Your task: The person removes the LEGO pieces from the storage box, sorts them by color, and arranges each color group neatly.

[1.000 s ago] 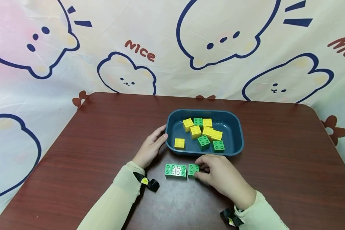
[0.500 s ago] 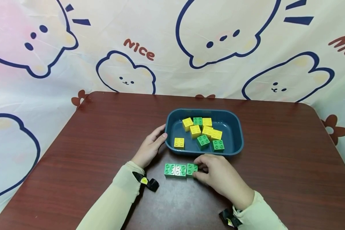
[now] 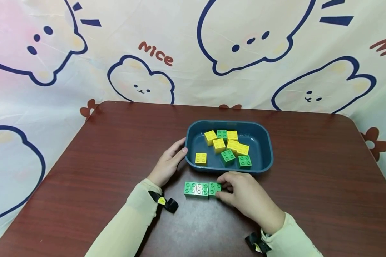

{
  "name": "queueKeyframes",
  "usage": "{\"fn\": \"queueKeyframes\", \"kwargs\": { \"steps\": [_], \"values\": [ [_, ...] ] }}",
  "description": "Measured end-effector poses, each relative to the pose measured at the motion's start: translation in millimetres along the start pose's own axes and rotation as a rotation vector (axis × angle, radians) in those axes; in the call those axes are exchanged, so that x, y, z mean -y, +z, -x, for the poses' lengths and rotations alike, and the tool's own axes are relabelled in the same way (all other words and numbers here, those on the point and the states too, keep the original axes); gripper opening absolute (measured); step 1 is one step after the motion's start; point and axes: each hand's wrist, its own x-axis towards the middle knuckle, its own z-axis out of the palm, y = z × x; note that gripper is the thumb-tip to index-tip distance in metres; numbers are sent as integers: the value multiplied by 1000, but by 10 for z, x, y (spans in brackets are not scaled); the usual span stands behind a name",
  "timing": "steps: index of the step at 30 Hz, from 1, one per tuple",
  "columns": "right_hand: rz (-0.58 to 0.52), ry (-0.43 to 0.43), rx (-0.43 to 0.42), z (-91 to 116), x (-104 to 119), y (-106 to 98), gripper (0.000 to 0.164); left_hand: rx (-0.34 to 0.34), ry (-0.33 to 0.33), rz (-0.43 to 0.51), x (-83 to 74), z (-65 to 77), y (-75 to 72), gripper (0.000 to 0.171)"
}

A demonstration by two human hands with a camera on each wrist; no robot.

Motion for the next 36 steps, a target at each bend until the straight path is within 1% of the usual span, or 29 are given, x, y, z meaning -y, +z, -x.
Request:
{"fn": "queueKeyframes", "kwargs": {
  "steps": [10,20,36],
  "values": [
    [-7,-4,24,4,2,-13,23,-2,-1,-12,-2,-3,-2,50],
    [-1,-6,14,2,-2,-6,23,-3,7,-9,-8,-4,-1,49],
    [6,1,16,7,13,-18,24,-5,-9,-8,-23,2,6,50]
  ]
}}
